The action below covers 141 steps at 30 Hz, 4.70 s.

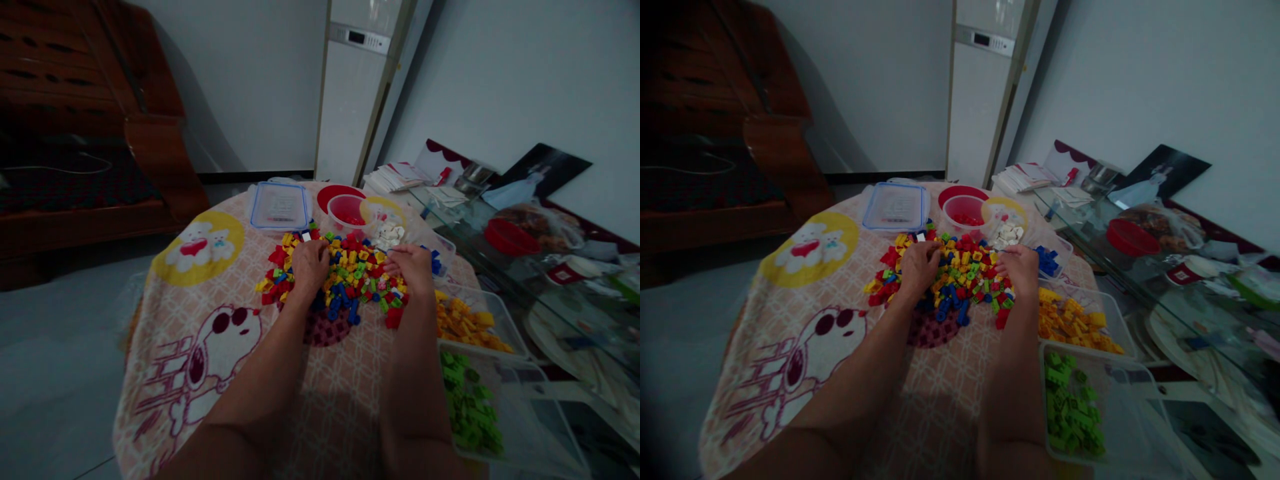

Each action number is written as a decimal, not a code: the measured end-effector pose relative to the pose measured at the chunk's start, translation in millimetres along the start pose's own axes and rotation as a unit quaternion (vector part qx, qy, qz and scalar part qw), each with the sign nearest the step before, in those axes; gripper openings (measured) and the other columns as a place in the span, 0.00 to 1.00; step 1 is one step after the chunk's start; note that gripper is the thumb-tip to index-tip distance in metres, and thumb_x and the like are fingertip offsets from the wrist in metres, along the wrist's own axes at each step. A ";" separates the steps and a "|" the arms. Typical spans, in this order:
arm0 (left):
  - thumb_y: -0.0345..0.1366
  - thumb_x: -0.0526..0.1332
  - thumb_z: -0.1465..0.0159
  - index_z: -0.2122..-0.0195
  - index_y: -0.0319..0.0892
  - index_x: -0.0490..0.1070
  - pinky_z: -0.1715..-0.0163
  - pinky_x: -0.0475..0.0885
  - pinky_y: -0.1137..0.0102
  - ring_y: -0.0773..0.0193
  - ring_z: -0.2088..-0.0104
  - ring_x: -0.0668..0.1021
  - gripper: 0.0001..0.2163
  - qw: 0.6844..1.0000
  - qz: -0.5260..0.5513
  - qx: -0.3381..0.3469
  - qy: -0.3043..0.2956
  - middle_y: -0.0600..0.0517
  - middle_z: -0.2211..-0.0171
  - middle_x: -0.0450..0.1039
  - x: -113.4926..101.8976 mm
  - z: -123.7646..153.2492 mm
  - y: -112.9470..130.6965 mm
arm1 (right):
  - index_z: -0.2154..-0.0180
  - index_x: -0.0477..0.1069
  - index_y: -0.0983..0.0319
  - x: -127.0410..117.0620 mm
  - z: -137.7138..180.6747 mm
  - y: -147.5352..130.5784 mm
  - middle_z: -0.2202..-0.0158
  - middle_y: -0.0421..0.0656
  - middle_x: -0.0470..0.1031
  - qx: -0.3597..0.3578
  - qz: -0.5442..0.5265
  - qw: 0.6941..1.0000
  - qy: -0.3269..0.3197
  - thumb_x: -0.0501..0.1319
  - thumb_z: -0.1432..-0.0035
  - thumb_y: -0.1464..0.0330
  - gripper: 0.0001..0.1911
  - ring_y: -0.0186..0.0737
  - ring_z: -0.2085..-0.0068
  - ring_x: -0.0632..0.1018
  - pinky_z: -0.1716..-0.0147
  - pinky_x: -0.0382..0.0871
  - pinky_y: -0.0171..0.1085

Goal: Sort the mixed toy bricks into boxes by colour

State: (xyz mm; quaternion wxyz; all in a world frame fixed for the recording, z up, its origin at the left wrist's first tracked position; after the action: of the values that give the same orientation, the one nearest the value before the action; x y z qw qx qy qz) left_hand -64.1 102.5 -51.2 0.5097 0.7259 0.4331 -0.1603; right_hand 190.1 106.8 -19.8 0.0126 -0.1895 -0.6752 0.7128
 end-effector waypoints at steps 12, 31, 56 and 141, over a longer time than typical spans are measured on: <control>0.34 0.57 0.35 0.55 0.42 0.81 0.47 0.72 0.58 0.50 0.51 0.81 0.14 1.000 -0.008 -0.004 -0.013 0.44 0.54 0.83 -1.2 -0.6 2.7 | 0.47 0.71 0.68 -53.6 -5.2 7.6 0.64 0.47 0.81 -0.024 -0.014 0.964 0.266 0.57 0.44 0.71 0.22 0.40 0.66 0.84 0.71 0.80 0.33; 0.34 0.57 0.35 0.55 0.44 0.81 0.48 0.72 0.59 0.52 0.53 0.81 0.14 1.000 0.003 -0.004 -0.008 0.45 0.56 0.83 -1.1 -1.0 1.8 | 0.80 0.73 0.63 92.0 61.0 -32.5 0.81 0.42 0.76 -0.060 0.458 0.827 -0.321 0.66 0.45 0.72 0.13 0.34 0.79 0.77 0.75 0.68 0.30; 0.34 0.58 0.34 0.54 0.43 0.81 0.46 0.72 0.60 0.52 0.51 0.81 0.13 1.000 -0.003 -0.006 -0.012 0.44 0.54 0.83 -1.4 -0.6 2.3 | 0.73 0.70 0.61 46.1 25.6 -20.2 0.82 0.34 0.73 -0.013 0.118 0.976 -0.183 0.63 0.47 0.71 0.04 0.30 0.83 0.73 0.85 0.63 0.27; 0.33 0.58 0.34 0.56 0.42 0.80 0.43 0.70 0.59 0.53 0.49 0.80 0.12 0.999 0.029 0.031 0.003 0.44 0.53 0.82 -7.5 0.7 15.4 | 0.66 0.76 0.64 -47.0 4.4 -15.2 0.75 0.42 0.76 -0.086 0.046 0.966 0.239 0.58 0.45 0.68 0.09 0.38 0.78 0.77 0.79 0.73 0.35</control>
State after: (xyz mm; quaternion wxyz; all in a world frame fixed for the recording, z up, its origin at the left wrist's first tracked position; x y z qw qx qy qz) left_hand -56.0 96.8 -37.1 0.4902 0.7540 0.4082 -0.1567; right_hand 228.9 91.0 6.9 0.1247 -0.3852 -0.7019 0.5860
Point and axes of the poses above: each hand's wrist, its own z-axis away from the middle knuckle, its own x-axis out of the palm, y = z × x, the point moved 6 cm from there along -z, towards the middle knuckle
